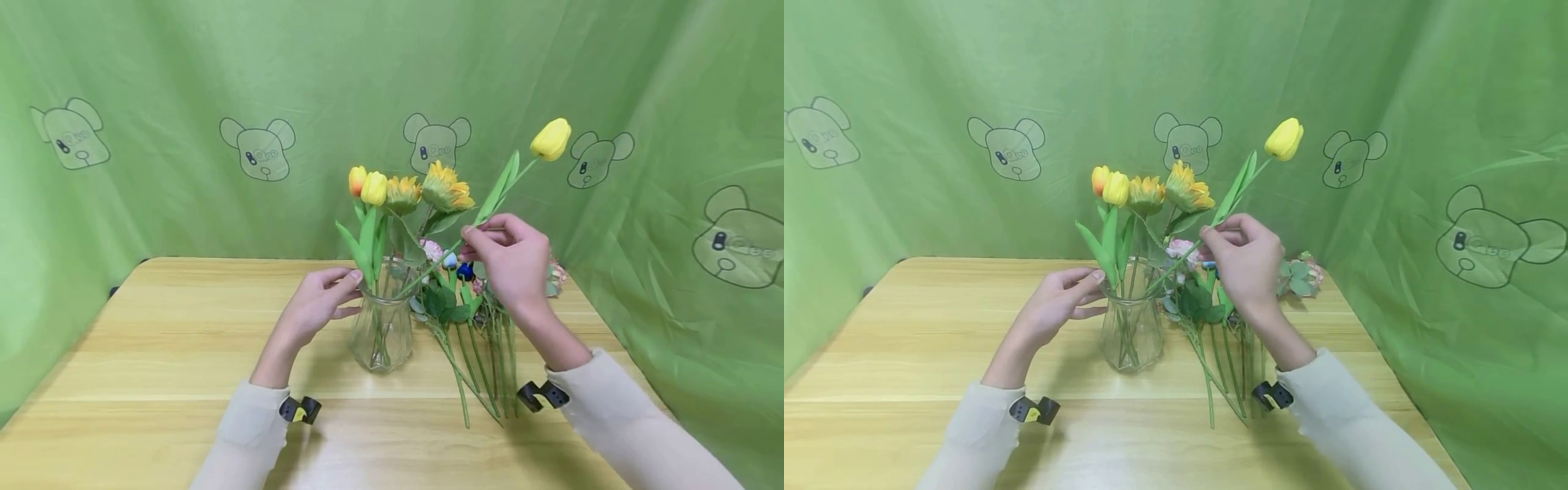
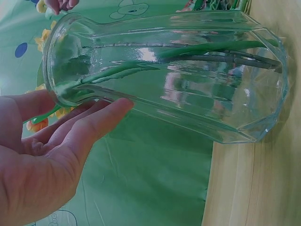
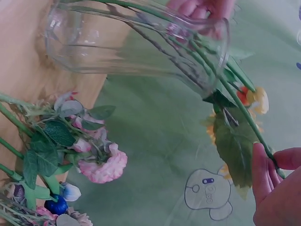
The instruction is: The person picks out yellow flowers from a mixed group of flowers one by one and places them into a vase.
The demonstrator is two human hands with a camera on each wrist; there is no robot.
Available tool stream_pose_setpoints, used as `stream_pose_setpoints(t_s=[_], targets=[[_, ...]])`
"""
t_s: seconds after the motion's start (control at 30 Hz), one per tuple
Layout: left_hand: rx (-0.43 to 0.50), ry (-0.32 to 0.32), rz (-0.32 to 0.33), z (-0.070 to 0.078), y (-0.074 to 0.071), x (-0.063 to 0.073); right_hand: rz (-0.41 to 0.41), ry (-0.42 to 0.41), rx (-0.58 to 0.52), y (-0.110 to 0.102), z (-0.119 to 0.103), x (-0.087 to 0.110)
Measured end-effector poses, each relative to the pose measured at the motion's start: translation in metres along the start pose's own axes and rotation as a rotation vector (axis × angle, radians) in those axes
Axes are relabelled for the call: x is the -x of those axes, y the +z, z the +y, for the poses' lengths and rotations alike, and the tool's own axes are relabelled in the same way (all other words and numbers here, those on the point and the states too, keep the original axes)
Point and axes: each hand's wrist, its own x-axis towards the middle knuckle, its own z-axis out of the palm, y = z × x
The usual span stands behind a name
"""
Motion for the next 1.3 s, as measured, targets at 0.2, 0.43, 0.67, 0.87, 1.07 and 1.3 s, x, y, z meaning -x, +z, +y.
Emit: stream_pose_setpoints(t_s=[0.2, 0.43, 0.67, 0.87, 1.07, 1.3], targets=[[0.004, 0.005, -0.004, 0.0, 0.0, 0.0, -0.046, -0.046, 0.1, 0.009, 0.005, 0.01], [0.003, 0.009, -0.005, 0.0, -0.001, 0.001, -0.074, -0.1, 0.105, 0.022, 0.012, 0.014], [0.008, 0.001, -0.003, 0.001, -0.001, 0.002, -0.119, -0.061, 0.098, 0.031, 0.015, 0.019], [-0.004, 0.001, -0.008, 0.002, -0.001, 0.003, -0.139, -0.096, 0.165, 0.035, 0.017, 0.021], [-0.003, 0.001, -0.016, 0.002, -0.001, 0.003, -0.135, -0.157, 0.244, 0.038, 0.017, 0.022], [0.001, 0.007, -0.017, 0.001, -0.002, 0.002, -0.184, -0.165, 0.31, 0.042, 0.019, 0.024]])
